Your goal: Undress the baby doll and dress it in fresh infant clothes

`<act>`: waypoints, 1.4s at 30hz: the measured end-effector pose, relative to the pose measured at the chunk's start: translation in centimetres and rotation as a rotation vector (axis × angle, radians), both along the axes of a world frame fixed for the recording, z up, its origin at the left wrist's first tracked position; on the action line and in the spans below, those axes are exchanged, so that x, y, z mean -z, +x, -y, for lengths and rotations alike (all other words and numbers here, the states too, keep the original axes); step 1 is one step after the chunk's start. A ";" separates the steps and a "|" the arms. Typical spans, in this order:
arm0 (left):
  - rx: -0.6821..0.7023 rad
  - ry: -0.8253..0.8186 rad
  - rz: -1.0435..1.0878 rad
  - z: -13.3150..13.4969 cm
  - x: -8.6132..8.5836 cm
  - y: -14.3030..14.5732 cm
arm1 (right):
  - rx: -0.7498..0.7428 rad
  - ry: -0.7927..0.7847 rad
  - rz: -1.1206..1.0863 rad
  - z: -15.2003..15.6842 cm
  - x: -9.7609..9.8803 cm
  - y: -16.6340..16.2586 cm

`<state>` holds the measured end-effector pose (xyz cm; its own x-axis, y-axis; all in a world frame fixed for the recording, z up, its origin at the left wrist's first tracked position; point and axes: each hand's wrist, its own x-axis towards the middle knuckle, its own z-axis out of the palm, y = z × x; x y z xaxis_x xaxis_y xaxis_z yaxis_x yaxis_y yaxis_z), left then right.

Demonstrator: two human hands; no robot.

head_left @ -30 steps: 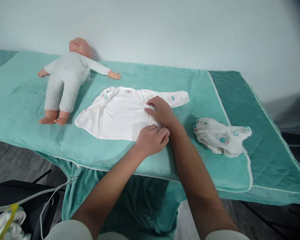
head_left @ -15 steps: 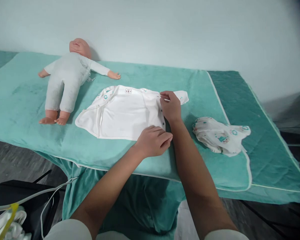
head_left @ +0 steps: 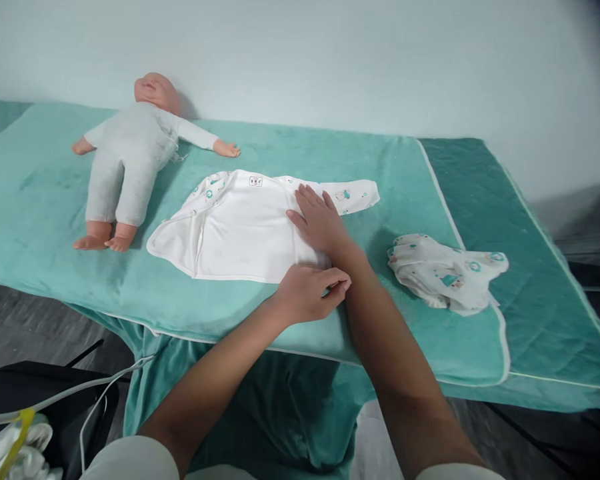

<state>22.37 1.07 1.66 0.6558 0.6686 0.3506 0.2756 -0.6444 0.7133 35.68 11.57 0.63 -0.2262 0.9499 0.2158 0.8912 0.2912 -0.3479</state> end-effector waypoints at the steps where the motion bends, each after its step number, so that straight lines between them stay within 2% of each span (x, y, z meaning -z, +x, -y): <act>1: -0.005 -0.090 0.025 0.2 -0.2 0.0 | 0.011 -0.009 0.014 -0.1 0.0 0.0; 5: 0.000 -0.306 0.100 0.8 -0.7 -0.1 | 0.052 -0.039 0.053 -0.5 0.0 -0.2; 12: 0.049 -0.384 0.164 1.4 -1.0 -0.7 | 0.089 0.007 0.034 -1.0 0.5 -0.3; 17: 0.012 -0.437 0.287 2.5 -1.0 -2.0 | 0.079 0.157 0.046 0.4 -0.7 -1.0; 19: -0.090 -0.333 0.358 2.6 -0.7 -3.8 | 0.032 0.197 0.069 1.2 -1.1 -1.3; 21: -0.251 -0.116 0.382 2.2 -0.2 -6.7 | 0.001 0.198 0.077 2.1 -1.2 -1.6; 23: -0.484 0.133 0.334 1.4 0.4 -10.9 | -0.010 0.186 0.079 2.8 -1.1 -1.5; 25: -0.816 0.313 0.250 0.4 1.0 -15.6 | -0.019 0.179 0.087 3.2 -0.8 -1.3; 27: -1.091 0.331 0.172 -0.6 1.6 -19.8 | -0.027 0.178 0.104 3.5 -0.8 -1.3; 29: -1.208 0.231 0.122 -1.3 2.2 -22.9 | -0.036 0.182 0.117 3.5 -1.2 -1.8; 31: -1.205 0.158 0.053 -1.7 2.7 -24.4 | -0.055 0.193 0.086 3.2 -2.0 -3.4; 34: -1.165 0.220 -0.054 -1.6 2.8 -24.3 | -0.054 0.165 -0.123 1.6 -3.1 -7.7; 37: -1.104 0.349 -0.013 -0.8 2.1 -22.6 | 0.098 -0.032 -0.438 -1.1 -3.0 -12.6; 39: -0.981 0.390 0.069 -0.1 1.4 -21.0 | 0.199 -0.135 -0.565 -2.9 -2.3 -14.8; 42: -0.753 0.315 0.239 0.7 0.5 -18.5 | 0.262 -0.077 -0.634 -4.7 -0.6 -15.8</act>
<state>3.88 0.38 1.19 -0.0405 0.7447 0.6662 0.5752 -0.5278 0.6250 19.93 16.25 1.27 0.1607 0.9738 0.1607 0.5468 0.0477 -0.8359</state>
